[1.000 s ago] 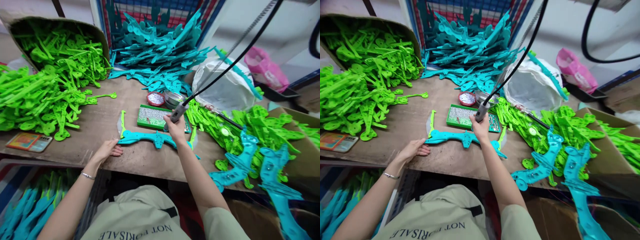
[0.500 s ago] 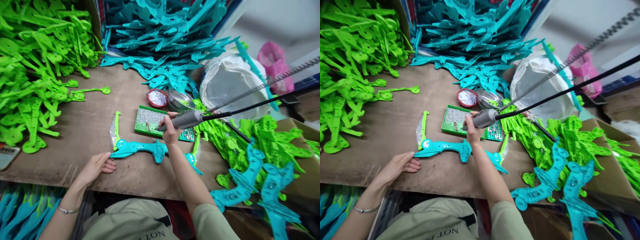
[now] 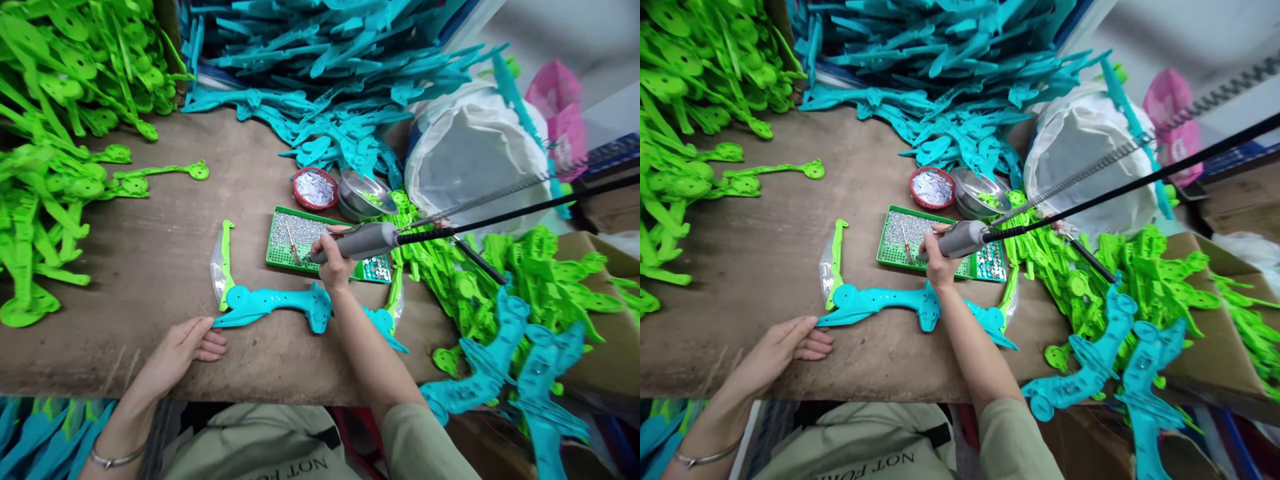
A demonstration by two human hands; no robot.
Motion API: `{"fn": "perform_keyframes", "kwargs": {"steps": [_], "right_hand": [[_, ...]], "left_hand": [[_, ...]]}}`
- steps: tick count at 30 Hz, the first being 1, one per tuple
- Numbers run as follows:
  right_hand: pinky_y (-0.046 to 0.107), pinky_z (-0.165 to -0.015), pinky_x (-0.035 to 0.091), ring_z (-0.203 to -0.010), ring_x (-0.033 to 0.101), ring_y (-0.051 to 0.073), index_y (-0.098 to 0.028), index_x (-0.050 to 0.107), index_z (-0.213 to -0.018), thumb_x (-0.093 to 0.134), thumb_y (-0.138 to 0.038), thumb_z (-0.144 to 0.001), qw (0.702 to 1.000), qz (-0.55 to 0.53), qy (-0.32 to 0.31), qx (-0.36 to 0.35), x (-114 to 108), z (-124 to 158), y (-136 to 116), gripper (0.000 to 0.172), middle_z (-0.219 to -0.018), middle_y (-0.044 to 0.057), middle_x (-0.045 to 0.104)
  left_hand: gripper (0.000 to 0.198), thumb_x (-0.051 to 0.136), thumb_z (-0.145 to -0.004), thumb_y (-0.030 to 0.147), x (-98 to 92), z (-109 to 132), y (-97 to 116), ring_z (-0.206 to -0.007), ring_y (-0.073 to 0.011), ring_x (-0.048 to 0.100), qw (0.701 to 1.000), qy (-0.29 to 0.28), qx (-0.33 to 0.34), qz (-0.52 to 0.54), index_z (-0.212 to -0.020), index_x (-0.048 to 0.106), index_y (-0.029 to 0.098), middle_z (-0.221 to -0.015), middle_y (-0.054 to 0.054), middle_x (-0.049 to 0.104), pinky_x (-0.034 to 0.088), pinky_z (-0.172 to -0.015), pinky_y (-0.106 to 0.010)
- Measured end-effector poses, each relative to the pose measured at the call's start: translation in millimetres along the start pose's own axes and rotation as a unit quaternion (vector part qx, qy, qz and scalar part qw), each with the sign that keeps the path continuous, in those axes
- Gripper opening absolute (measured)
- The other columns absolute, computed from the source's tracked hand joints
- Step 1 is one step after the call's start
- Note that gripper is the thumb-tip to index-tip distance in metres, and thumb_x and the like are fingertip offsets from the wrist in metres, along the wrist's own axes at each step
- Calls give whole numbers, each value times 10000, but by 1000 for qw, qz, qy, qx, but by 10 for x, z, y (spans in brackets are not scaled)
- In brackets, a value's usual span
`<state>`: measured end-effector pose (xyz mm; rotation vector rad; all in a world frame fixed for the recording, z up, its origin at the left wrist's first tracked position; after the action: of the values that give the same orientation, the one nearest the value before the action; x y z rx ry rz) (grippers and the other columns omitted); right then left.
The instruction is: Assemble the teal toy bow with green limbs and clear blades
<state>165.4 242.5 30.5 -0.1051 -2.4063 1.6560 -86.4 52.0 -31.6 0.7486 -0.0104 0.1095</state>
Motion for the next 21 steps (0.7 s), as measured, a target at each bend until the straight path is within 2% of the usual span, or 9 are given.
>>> {"fn": "perform_keyframes", "kwargs": {"steps": [7, 11, 13, 16, 18, 21], "right_hand": [[248, -450, 413, -410, 508, 98, -237, 507, -855, 703, -406, -772, 999, 21, -18, 22, 62, -23, 41, 272, -505, -108, 503], [253, -451, 410, -400, 499, 102, -236, 498, -857, 708, -394, -752, 999, 37, -9, 9, 59, -49, -3, 283, -483, -114, 497], [256, -453, 410, -395, 495, 105, -234, 512, -871, 708, -371, -750, 1000, 29, 2, -7, 59, -45, -126, 268, -479, -112, 507], [264, -467, 421, -403, 493, 107, -239, 536, -880, 699, -350, -775, 999, -7, 0, -43, 138, 47, -462, 224, -492, -106, 509], [280, -489, 444, -415, 490, 113, -251, 554, -899, 684, -332, -807, 997, -42, -43, -54, 283, 195, -703, 179, -495, -102, 497], [301, -507, 469, -441, 503, 129, -274, 576, -945, 661, -299, -855, 983, -100, -152, -27, 589, 541, -916, 126, -528, -87, 520]], "left_hand": [[708, 690, -566, 820, 10, -20, -7, -668, -234, 724, 1000, -10, 14, -3, -756, 668, 139, -763, -129, 759, 622, -683, -380], [683, 688, -592, 794, 22, -25, -2, -656, -225, 722, 999, -14, 31, -2, -778, 657, 137, -760, -126, 756, 618, -676, -368], [680, 689, -596, 787, 31, -26, 4, -649, -223, 720, 999, -15, 39, 1, -789, 653, 136, -753, -122, 753, 612, -658, -357], [647, 696, -618, 760, 46, -28, 22, -649, -225, 722, 998, -22, 50, 9, -784, 645, 136, -734, -110, 745, 601, -628, -341], [605, 697, -658, 723, 54, -30, 36, -650, -223, 724, 998, -31, 55, 17, -787, 646, 135, -723, -101, 740, 596, -621, -331], [523, 680, -742, 653, 65, -38, 38, -627, -213, 719, 997, -48, 51, 32, -787, 651, 133, -687, -88, 729, 590, -620, -322]]}}
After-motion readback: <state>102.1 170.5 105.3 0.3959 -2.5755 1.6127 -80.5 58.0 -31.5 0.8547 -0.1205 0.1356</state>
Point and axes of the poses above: each hand's wrist, its own z-axis away from the middle knuckle, its own x-axis out of the palm, y = z × x, the point moved 5 cm from there along -z, towards the middle knuckle
